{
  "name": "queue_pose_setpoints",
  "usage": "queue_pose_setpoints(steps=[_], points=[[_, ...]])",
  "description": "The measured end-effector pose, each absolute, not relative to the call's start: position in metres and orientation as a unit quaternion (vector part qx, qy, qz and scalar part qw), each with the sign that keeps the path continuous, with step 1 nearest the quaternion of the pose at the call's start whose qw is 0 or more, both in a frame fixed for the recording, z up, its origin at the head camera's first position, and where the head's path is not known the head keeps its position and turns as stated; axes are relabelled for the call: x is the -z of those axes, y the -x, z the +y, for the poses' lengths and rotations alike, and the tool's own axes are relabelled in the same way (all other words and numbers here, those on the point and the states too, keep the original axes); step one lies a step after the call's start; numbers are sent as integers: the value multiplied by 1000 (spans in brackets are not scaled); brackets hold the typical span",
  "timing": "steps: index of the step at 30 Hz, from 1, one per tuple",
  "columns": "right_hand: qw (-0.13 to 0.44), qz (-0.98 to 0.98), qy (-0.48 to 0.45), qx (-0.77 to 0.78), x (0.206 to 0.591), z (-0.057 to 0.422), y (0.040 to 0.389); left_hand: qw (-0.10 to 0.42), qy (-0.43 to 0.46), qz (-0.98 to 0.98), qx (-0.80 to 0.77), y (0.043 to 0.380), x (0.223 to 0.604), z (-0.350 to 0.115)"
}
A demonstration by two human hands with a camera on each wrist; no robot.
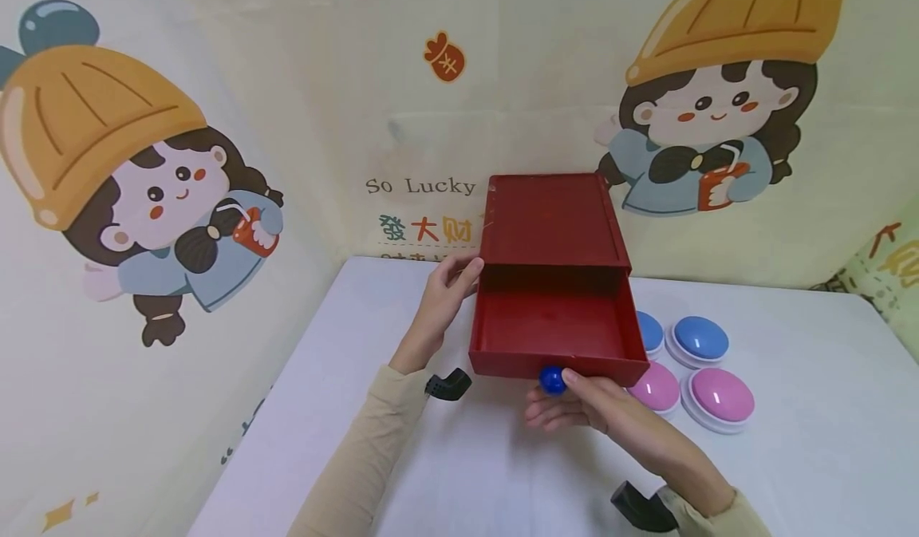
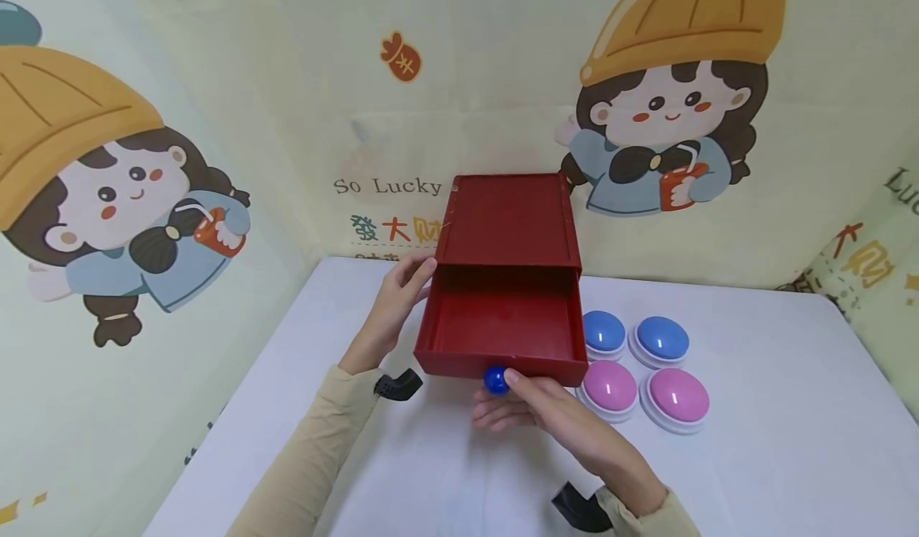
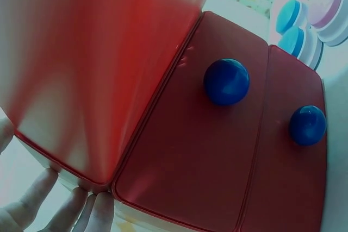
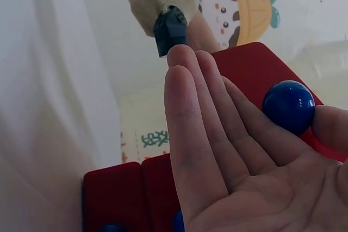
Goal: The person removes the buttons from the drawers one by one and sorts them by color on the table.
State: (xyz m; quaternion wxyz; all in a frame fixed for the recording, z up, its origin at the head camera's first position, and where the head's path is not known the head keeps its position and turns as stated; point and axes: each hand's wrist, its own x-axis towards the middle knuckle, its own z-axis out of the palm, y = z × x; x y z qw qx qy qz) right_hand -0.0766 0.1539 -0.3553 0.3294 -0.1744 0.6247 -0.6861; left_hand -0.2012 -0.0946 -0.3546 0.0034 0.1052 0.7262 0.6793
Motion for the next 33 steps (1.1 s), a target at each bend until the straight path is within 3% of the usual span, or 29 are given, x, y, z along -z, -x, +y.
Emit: queue_pose_setpoints(steps=[17, 24, 33], points=[[317, 627, 183, 688, 356, 152, 96, 16, -108, 720, -685, 186, 333, -93], [320, 631, 177, 684, 356, 154, 103, 5, -109, 717, -688, 200, 355, -94], [313, 627, 194, 687, 358, 153, 112, 6, -99, 723, -684, 202, 355, -95]])
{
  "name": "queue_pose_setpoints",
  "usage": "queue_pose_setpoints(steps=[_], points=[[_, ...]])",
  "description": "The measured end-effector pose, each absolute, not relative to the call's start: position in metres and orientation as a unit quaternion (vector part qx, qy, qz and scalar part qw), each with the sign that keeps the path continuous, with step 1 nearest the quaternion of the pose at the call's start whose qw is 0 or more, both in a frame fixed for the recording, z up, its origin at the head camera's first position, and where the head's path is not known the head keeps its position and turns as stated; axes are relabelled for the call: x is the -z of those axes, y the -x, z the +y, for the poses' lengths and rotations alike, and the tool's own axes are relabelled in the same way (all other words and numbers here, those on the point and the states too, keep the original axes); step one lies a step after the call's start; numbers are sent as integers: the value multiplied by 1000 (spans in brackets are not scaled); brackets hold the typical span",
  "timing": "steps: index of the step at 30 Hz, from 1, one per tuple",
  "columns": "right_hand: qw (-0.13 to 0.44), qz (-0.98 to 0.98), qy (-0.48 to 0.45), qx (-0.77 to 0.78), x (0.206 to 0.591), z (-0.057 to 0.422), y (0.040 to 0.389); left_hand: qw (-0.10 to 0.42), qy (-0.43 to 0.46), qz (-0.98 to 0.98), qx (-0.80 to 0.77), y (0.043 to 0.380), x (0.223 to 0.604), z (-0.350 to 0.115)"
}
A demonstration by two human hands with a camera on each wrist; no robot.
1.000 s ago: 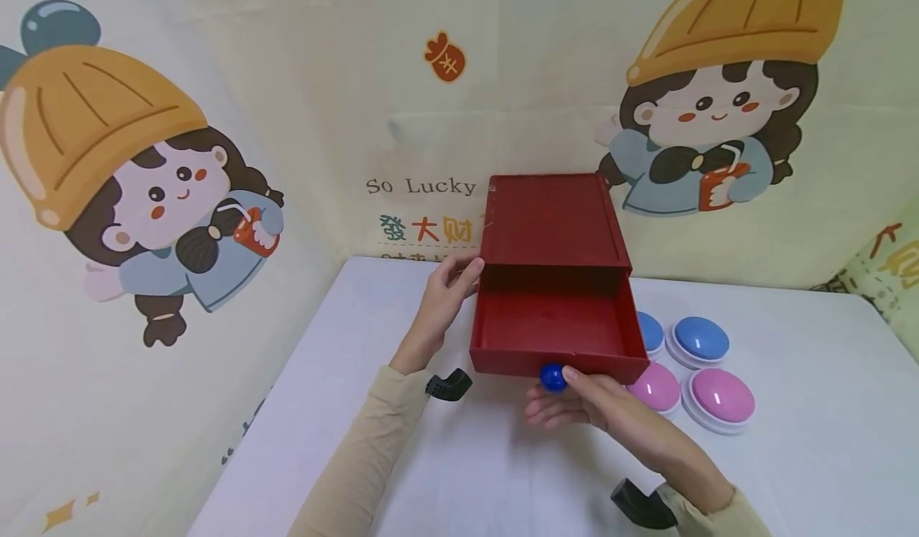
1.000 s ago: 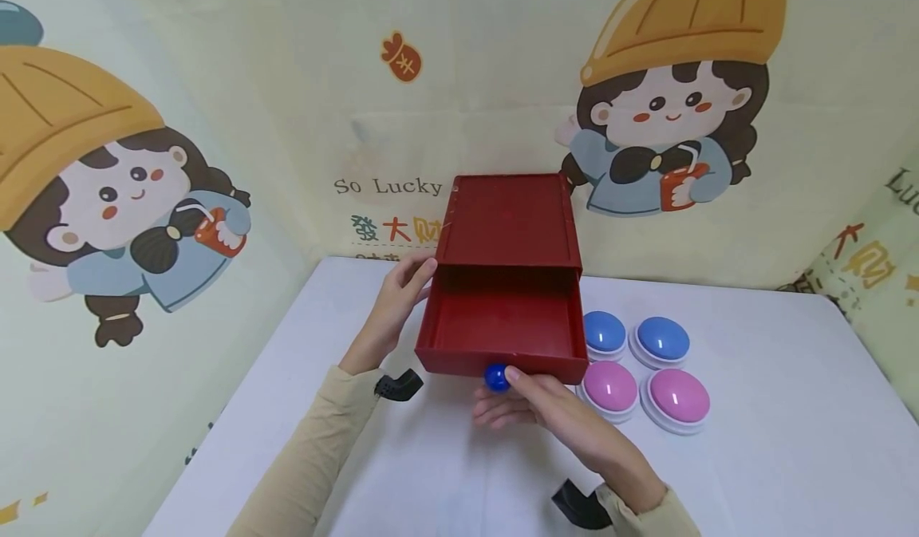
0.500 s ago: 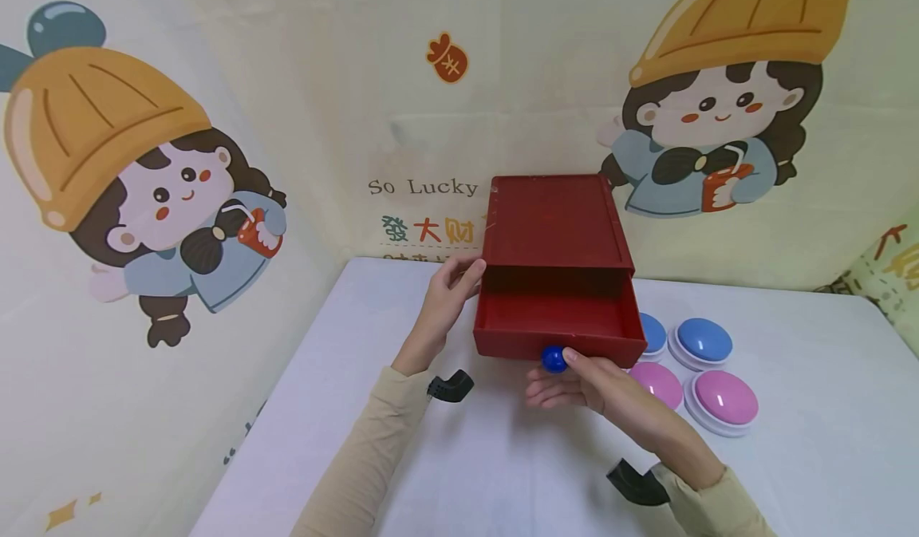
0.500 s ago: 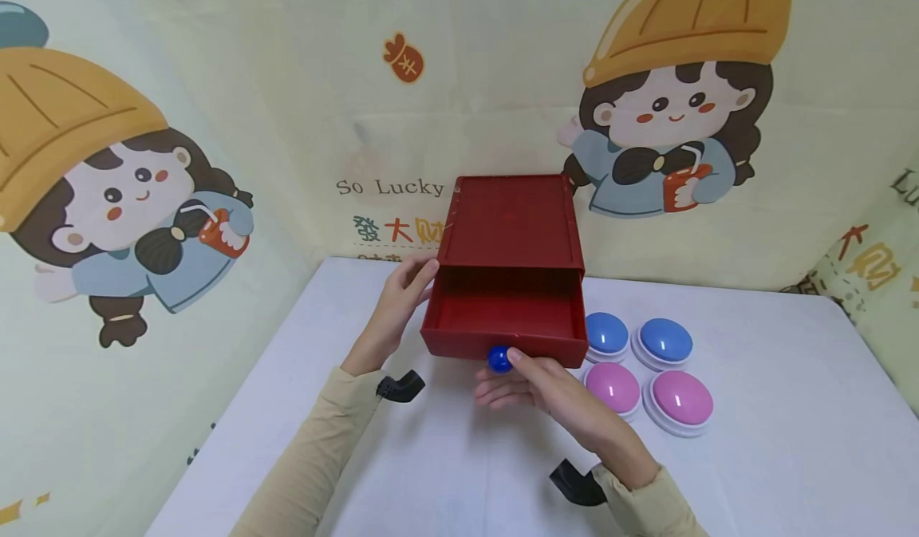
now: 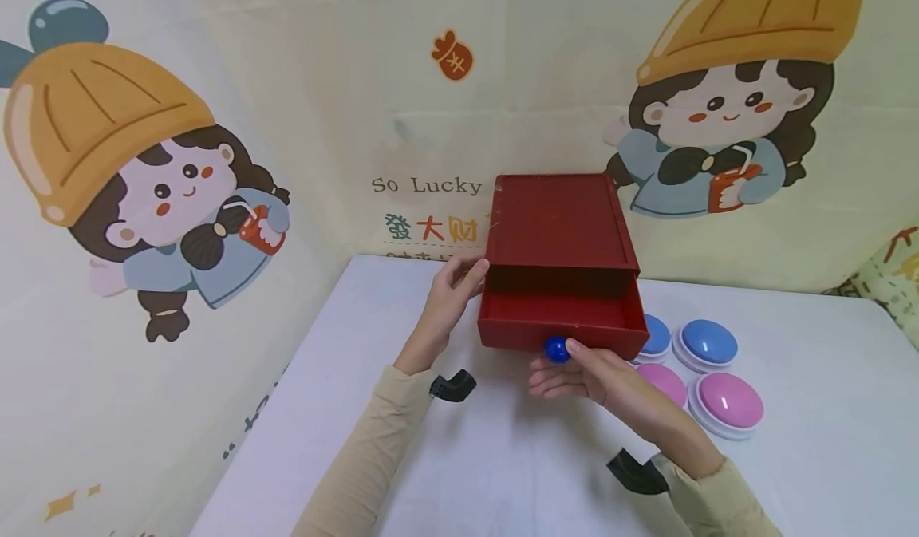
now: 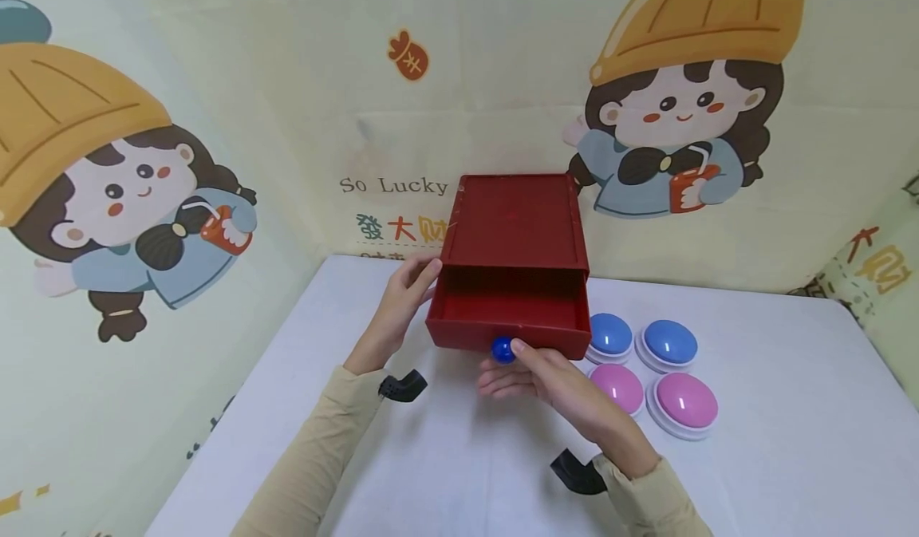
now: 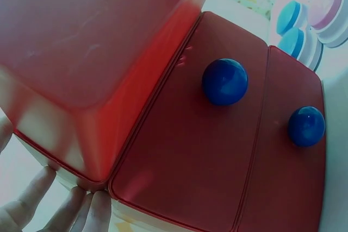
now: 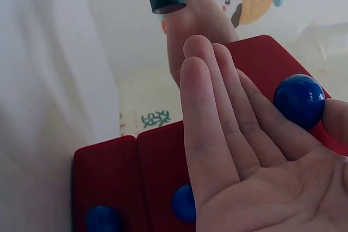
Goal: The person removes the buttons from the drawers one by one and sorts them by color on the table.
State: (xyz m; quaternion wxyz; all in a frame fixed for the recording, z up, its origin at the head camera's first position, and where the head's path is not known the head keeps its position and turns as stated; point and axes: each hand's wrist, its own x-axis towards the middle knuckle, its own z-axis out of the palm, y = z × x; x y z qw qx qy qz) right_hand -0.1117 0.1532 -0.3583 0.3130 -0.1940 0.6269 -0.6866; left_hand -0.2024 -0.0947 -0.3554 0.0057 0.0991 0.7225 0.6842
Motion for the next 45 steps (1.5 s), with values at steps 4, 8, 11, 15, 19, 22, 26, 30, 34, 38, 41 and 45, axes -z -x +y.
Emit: queue_pose_setpoints(steps=[4, 8, 11, 15, 19, 22, 26, 30, 34, 38, 41, 45], points=[[306, 618, 209, 694, 359, 153, 117, 1, -103, 716, -690, 203, 356, -96], [297, 624, 203, 693, 360, 152, 120, 4, -99, 716, -691, 204, 358, -96], [289, 633, 188, 693, 360, 152, 122, 7, -95, 719, -688, 203, 359, -96], [279, 640, 174, 695, 361, 150, 124, 6, -93, 721, -686, 202, 359, -97], [269, 644, 171, 695, 362, 149, 128, 4, -96, 718, -689, 201, 359, -97], [264, 647, 168, 695, 363, 149, 131, 6, -94, 719, -689, 200, 359, -97], [263, 648, 161, 697, 362, 150, 135, 5, -92, 719, -689, 201, 358, -96], [263, 642, 164, 702, 361, 150, 139, 2, -94, 719, -688, 201, 357, -95], [262, 640, 159, 704, 360, 151, 143, 2, -93, 721, -686, 202, 358, -93], [251, 644, 152, 707, 360, 153, 145, 6, -99, 722, -685, 204, 359, -91], [249, 641, 153, 710, 359, 152, 146, 1, -100, 723, -684, 204, 360, -91], [251, 633, 150, 717, 359, 150, 149, -7, -94, 721, -687, 203, 360, -92]])
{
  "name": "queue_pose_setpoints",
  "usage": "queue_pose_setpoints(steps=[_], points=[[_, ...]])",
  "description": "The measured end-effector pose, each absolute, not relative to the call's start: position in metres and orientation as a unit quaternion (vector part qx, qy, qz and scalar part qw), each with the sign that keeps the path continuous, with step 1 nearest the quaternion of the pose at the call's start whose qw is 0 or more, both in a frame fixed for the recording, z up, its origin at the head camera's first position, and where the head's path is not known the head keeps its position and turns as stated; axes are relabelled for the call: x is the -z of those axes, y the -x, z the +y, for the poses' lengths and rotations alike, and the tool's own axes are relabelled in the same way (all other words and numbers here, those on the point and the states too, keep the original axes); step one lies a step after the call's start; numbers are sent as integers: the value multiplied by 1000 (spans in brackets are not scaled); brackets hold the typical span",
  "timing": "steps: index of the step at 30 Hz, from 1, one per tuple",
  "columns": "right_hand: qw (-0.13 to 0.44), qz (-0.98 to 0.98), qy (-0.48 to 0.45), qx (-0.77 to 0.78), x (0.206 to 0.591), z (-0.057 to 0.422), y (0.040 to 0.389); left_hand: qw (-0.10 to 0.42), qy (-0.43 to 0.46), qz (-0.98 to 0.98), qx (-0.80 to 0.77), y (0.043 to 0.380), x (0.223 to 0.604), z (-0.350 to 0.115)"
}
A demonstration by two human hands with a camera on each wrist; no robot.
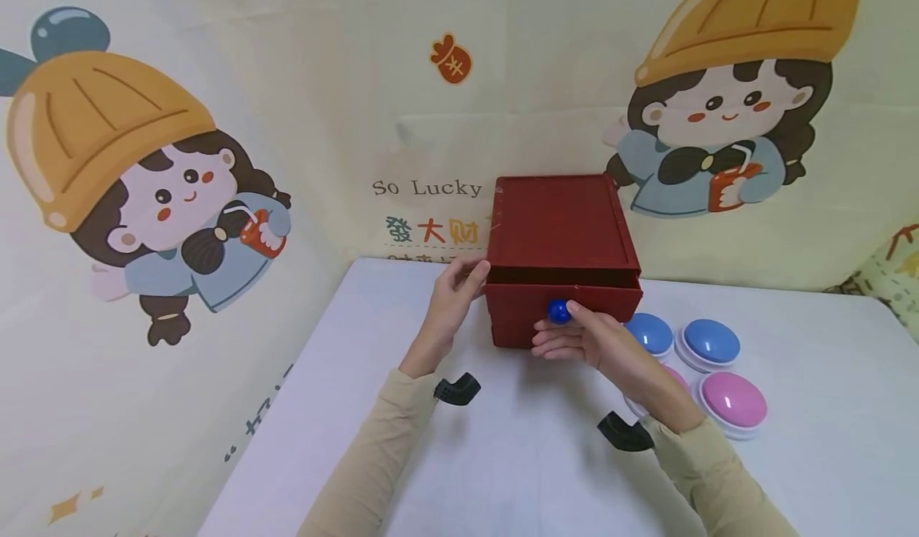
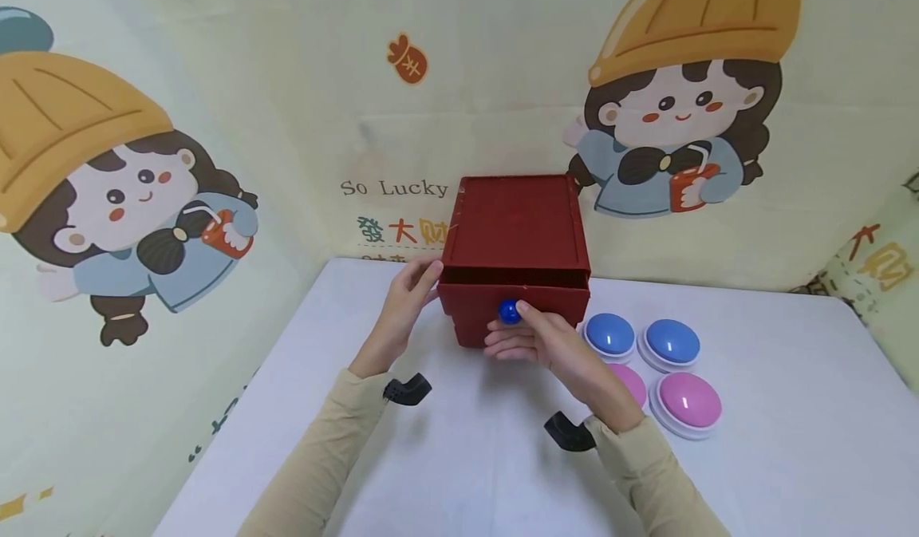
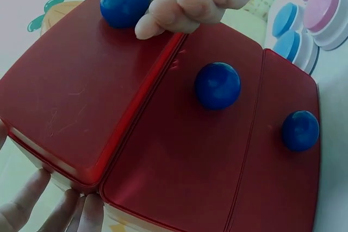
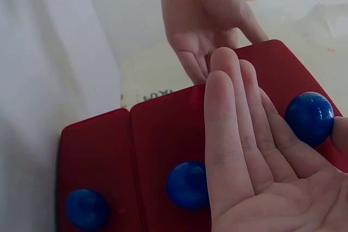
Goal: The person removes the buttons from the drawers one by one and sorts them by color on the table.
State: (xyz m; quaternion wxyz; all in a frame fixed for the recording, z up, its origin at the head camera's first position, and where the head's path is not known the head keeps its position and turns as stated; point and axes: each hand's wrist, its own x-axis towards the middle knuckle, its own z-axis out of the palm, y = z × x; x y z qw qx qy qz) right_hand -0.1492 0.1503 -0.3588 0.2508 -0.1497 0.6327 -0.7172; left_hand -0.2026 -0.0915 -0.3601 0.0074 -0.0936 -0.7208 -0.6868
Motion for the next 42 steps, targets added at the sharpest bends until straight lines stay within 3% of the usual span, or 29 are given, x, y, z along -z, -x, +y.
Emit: queue_pose_setpoints(steps=[42], points=[[219, 652, 134, 713, 360, 149, 166, 10, 102, -706, 701, 199, 361, -90]])
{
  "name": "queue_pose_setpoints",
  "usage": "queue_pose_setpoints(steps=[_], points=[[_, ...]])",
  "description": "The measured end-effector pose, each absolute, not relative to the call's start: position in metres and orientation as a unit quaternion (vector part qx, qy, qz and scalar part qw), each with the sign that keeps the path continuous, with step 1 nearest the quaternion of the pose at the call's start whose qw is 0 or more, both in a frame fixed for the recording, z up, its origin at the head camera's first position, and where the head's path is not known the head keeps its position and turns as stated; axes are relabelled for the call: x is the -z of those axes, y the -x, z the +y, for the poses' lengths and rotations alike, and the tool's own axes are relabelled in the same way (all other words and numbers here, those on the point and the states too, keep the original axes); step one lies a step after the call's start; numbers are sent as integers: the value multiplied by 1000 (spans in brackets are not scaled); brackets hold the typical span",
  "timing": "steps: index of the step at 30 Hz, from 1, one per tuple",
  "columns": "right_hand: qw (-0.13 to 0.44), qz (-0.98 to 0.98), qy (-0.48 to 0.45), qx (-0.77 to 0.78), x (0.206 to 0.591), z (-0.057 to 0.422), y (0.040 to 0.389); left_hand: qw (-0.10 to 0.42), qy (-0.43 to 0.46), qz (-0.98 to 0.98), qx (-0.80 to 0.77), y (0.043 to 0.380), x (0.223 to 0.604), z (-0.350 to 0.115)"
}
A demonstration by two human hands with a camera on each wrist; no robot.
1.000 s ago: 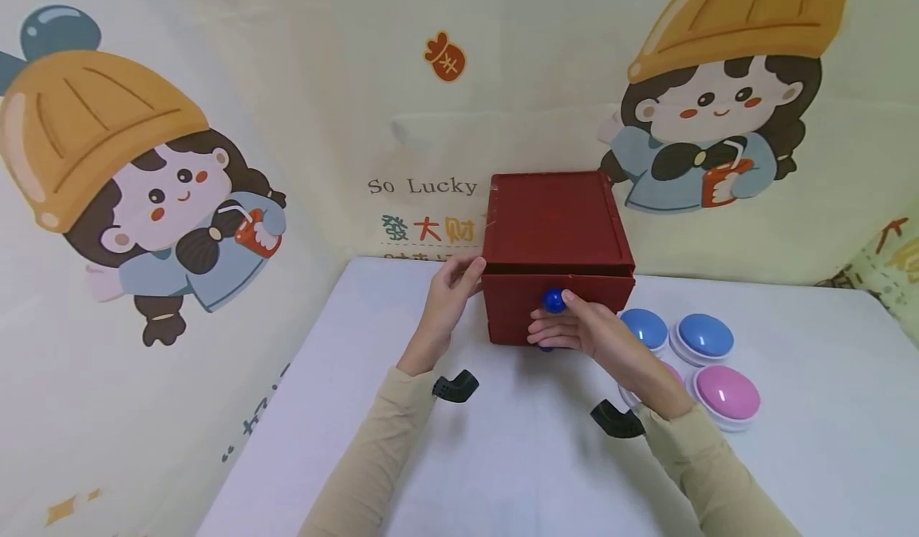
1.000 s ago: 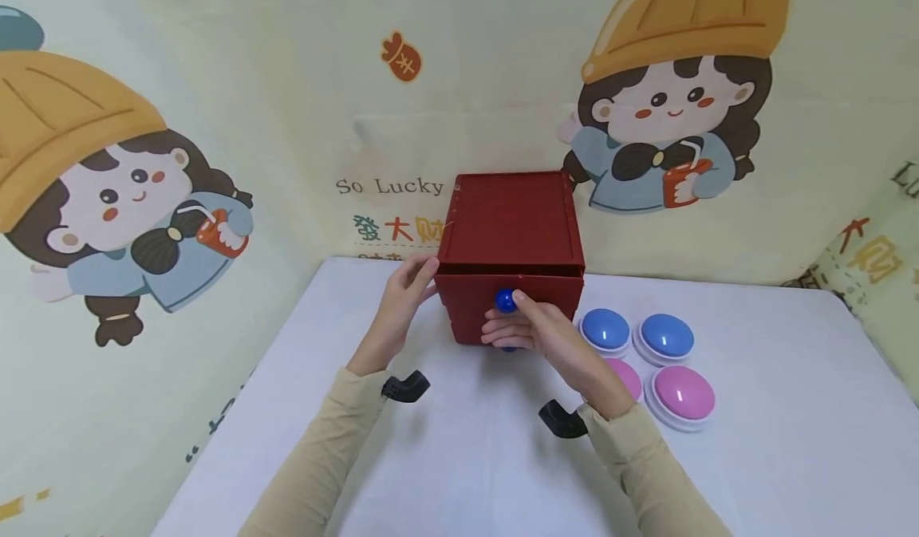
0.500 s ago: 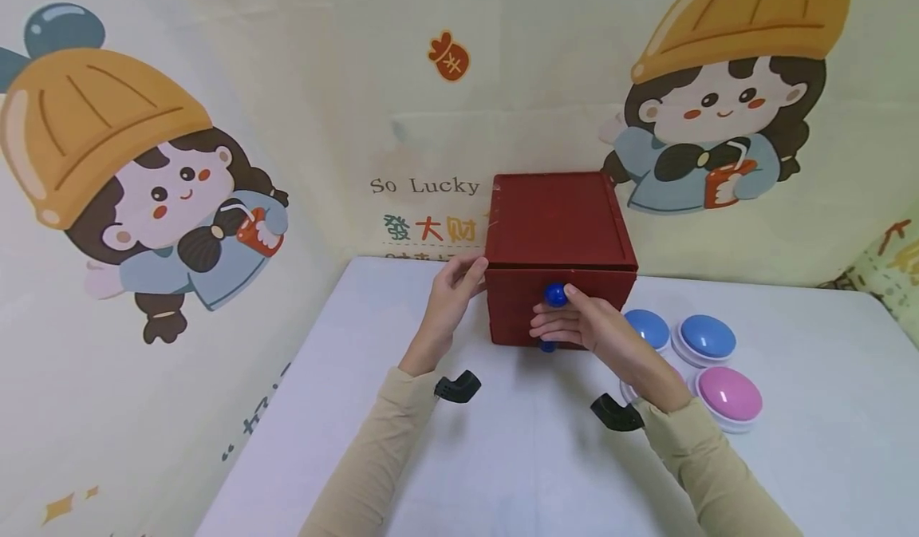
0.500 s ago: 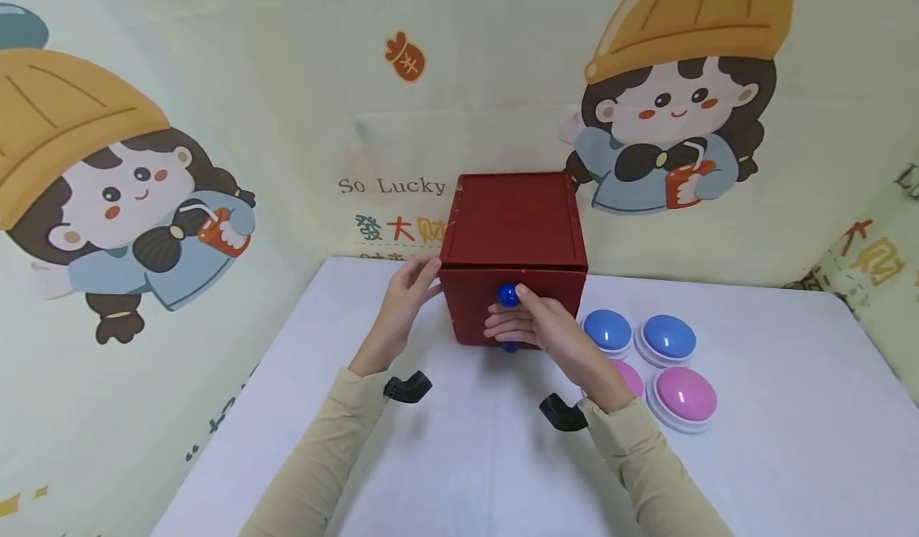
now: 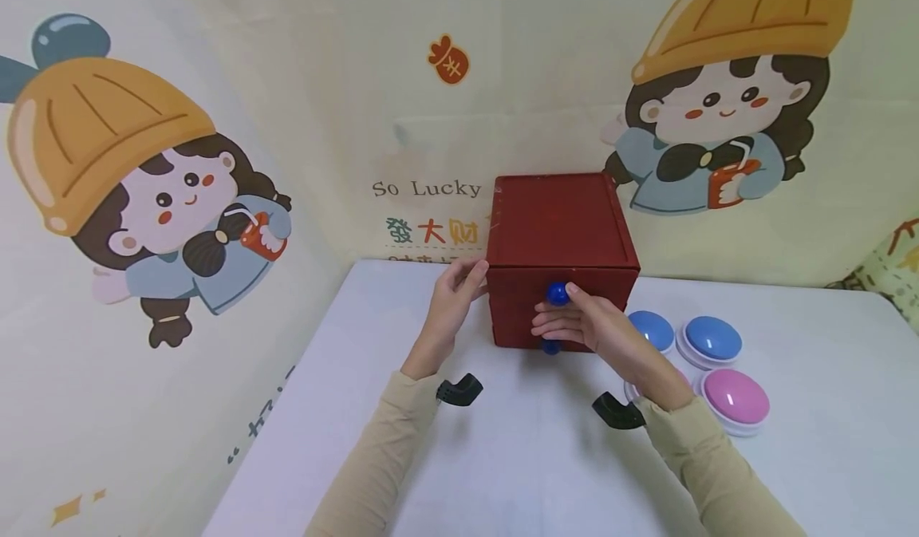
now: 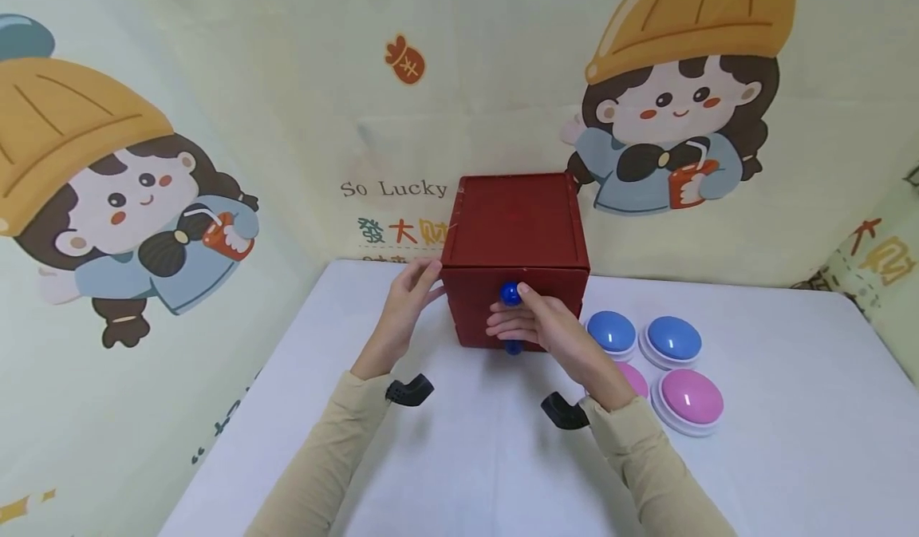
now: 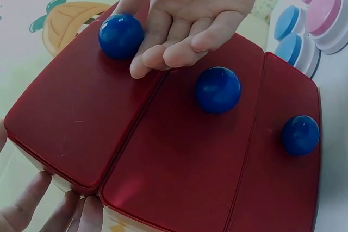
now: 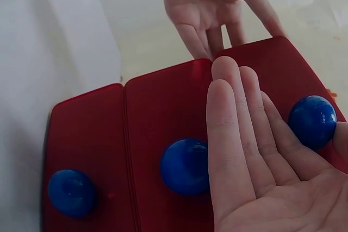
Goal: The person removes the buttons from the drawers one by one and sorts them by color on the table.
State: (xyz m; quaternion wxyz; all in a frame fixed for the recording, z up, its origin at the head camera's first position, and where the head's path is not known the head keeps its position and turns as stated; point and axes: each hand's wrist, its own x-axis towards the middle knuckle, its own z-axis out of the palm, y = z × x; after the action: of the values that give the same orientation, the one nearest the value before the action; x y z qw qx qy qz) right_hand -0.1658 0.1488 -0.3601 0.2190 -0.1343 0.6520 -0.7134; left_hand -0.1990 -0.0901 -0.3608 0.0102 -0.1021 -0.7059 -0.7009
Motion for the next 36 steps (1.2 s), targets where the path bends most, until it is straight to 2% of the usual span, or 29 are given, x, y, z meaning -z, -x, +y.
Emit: queue_pose_setpoints(steps=[9, 22, 36], points=[[215, 645, 137, 720, 361, 148, 170, 1, 104, -708, 698, 197, 358, -92], [221, 645, 132, 719, 359, 149, 168, 13, 104, -707, 699, 196, 361, -91], [177, 703, 115, 680, 355, 150, 160, 5, 99, -706, 701, 183, 344, -90]])
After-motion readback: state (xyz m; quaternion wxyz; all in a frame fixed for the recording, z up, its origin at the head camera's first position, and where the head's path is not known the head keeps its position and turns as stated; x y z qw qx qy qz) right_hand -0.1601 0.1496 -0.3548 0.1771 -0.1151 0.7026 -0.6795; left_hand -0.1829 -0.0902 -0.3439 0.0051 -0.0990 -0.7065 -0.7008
